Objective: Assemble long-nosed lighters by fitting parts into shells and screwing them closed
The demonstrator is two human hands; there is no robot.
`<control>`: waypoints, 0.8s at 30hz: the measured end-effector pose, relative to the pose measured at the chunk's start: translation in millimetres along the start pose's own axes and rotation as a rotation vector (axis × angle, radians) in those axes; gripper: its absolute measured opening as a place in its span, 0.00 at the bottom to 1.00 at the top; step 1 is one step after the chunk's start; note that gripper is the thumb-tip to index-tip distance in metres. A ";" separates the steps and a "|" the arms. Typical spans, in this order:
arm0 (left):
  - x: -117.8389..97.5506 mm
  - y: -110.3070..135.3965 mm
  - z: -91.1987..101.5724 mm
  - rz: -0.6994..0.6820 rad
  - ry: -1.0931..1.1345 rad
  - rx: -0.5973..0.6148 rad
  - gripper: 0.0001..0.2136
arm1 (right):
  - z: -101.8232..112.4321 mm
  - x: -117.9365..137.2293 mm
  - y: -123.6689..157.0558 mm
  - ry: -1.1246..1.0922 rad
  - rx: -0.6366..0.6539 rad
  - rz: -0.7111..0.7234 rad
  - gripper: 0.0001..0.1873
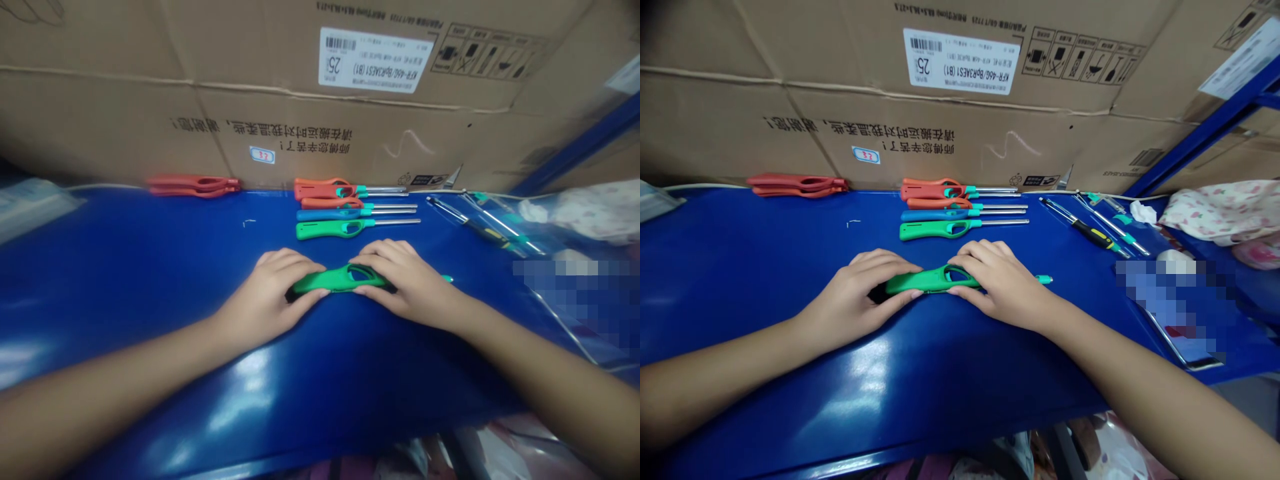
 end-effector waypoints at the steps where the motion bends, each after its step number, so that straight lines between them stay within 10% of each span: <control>1: -0.3 -0.3 -0.3 0.002 0.003 0.004 0.10 | -0.7 0.3 -0.2 -0.002 -0.001 -0.001 0.18; 24: 0.4 2.3 -1.9 -0.074 -0.082 0.054 0.14 | -5.8 0.2 1.5 -0.008 -0.003 -0.016 0.18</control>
Point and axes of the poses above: each hand's wrist, its own y-axis away from the middle knuckle, its own z-axis out of the back of the hand, x = y × z, the point moved 4 cm from there along -y, towards the middle knuckle, and after that the axes turned 2 degrees about -x, right-handed, at the moved point
